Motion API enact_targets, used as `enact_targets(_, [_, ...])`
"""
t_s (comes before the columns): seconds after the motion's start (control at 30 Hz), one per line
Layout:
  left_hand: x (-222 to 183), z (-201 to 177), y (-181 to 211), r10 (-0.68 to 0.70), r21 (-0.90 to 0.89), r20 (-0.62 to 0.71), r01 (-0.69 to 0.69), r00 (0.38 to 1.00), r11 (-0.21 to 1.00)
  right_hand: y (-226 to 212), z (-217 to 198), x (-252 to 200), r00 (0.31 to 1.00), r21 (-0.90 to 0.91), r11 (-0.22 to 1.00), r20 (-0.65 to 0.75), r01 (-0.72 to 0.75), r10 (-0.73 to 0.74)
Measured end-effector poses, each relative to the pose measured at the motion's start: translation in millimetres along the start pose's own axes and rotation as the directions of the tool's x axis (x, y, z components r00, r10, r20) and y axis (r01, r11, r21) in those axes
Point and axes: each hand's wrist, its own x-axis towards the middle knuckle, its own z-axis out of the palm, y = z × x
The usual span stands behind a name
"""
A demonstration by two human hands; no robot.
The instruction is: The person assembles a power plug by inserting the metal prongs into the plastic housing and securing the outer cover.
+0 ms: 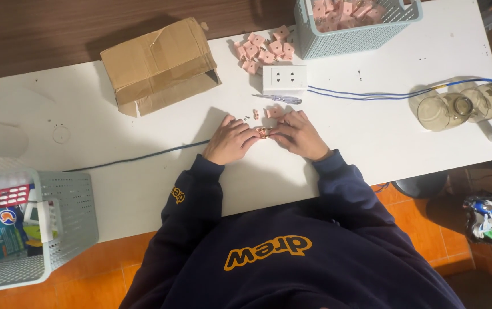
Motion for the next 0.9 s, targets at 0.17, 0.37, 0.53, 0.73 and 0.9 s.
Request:
enact_targets(0.17, [2,-4,4,-0.018,-0.041,-0.026,0.017,0.999,0.999,-15,-10,12,1.0,-0.002,1.0,0.001,0.016,-0.016])
enact_targets(0.37, [-3,-2,4,-0.073,-0.078,0.009,0.073,0.997,0.994,-7,-2,5,1.0,-0.045,0.999,-0.001,0.01,-0.01])
enact_targets(0.53, [-6,2,3,-0.071,-0.088,0.002,0.071,0.997,0.994,-7,3,2,1.0,-0.071,0.997,-0.025,0.016,-0.018])
enact_targets(0.73, [-4,-1,10,-0.091,-0.049,-0.021,0.09,0.996,0.995,-4,10,-1,0.994,-0.094,0.992,-0.05,0.087,-0.092])
enact_targets(0.9, [2,-12,16,-0.078,-0.017,-0.084,0.077,0.993,0.997,-4,6,4,0.981,-0.089,0.981,-0.069,0.174,-0.18])
